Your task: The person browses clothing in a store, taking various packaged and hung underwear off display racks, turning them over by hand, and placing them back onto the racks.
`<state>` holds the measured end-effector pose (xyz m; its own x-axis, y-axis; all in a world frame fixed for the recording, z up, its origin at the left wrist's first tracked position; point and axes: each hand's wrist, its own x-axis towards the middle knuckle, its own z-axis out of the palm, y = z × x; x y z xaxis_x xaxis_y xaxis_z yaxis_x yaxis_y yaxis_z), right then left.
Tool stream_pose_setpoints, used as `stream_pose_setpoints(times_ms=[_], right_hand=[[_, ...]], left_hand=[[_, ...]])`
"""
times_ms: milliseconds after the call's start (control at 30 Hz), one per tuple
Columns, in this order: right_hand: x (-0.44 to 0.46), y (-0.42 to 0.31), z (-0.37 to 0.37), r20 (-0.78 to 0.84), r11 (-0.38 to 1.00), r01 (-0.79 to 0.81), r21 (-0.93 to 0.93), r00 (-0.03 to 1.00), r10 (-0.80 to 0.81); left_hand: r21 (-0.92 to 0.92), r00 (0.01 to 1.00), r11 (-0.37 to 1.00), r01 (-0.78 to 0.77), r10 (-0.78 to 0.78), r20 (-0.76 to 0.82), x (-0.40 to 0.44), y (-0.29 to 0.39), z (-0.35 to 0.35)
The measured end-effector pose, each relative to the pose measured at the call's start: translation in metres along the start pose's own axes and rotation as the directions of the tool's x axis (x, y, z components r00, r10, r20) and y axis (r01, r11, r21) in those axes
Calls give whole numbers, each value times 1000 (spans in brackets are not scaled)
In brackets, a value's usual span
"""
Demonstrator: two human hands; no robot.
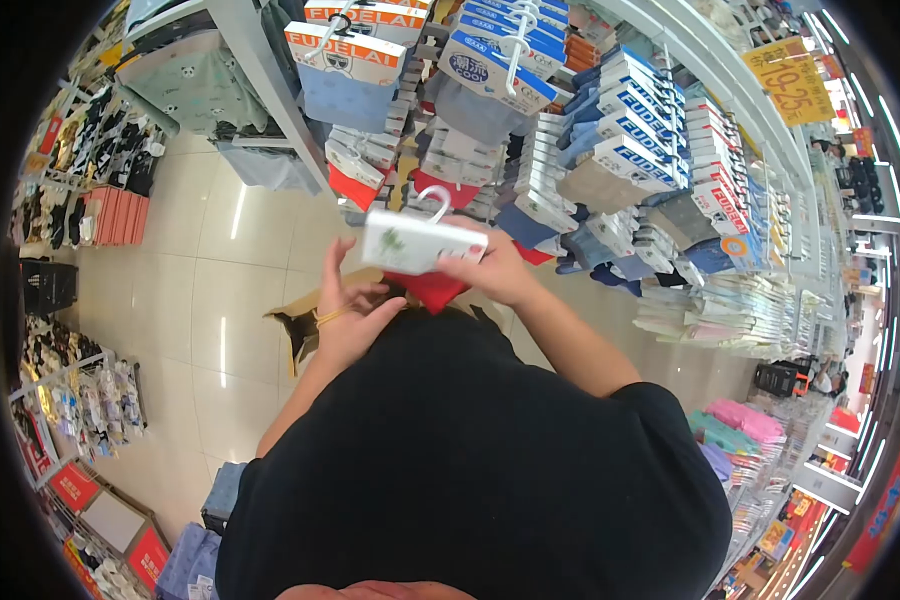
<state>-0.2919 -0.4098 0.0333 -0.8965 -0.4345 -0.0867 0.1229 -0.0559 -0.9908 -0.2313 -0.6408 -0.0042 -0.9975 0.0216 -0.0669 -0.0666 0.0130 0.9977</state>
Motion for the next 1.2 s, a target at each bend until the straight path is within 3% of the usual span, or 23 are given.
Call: stream_pose_setpoints(times_ms=[67,133,200,267,400,500,600,633,667,733,767,867,900,1033,1200], right_hand=[[-2,-13,16,263,968,239,-80,942,-211],[-4,-28,32,442,878,443,-181,834,-330],[-9,-30,41,439,840,488,-238,825,-356],[-14,-28,43,368,866,451,-216,859,-356],[-18,-38,44,303,713,517,-473,856,-419],[-25,-32,37,333,681,560,-472,828,-450],[-33,-24,31,169,800,440,-408,898,-407],[-34,-24,28,88,781,441,-443,888,-451],[-38,-20,20,17,837,412,-359,900,-436],[-46,-20,16,-226,959,278,-49,933,-282],[-47,-9,4,-310,961,274,-42,911,-274],[-41,-9,-21,-559,960,257,115,815,-151],[-38,-11,-29,-579,961,260,97,800,-158],[-36,8,-69,-575,979,-92,-183,817,-31],[-15,65,-95,-519,796,-303,-524,855,-16]], left_hand=[[40,977,976,-215,215,-4,8,-3,3],[-326,993,940,-106,116,13,5,-1,6],[-24,877,892,-451,448,175,18,-11,-8],[-9,906,918,-397,394,158,14,-8,-11],[-42,916,931,-363,365,169,15,-2,-11],[-79,945,962,-261,272,181,14,-5,-10],[69,962,980,-184,165,217,8,3,-4],[130,969,969,-212,190,160,9,2,0],[-40,979,999,-16,24,205,8,-3,2],[-64,979,998,-14,26,202,6,-4,2],[37,978,999,-3,-5,209,5,-13,-3],[-84,986,996,28,-13,168,3,-7,-5],[-96,990,995,20,-7,139,2,-9,-5],[-68,997,998,8,-2,80,-1,-9,-11],[-48,998,998,-42,44,39,-2,-7,-15]])
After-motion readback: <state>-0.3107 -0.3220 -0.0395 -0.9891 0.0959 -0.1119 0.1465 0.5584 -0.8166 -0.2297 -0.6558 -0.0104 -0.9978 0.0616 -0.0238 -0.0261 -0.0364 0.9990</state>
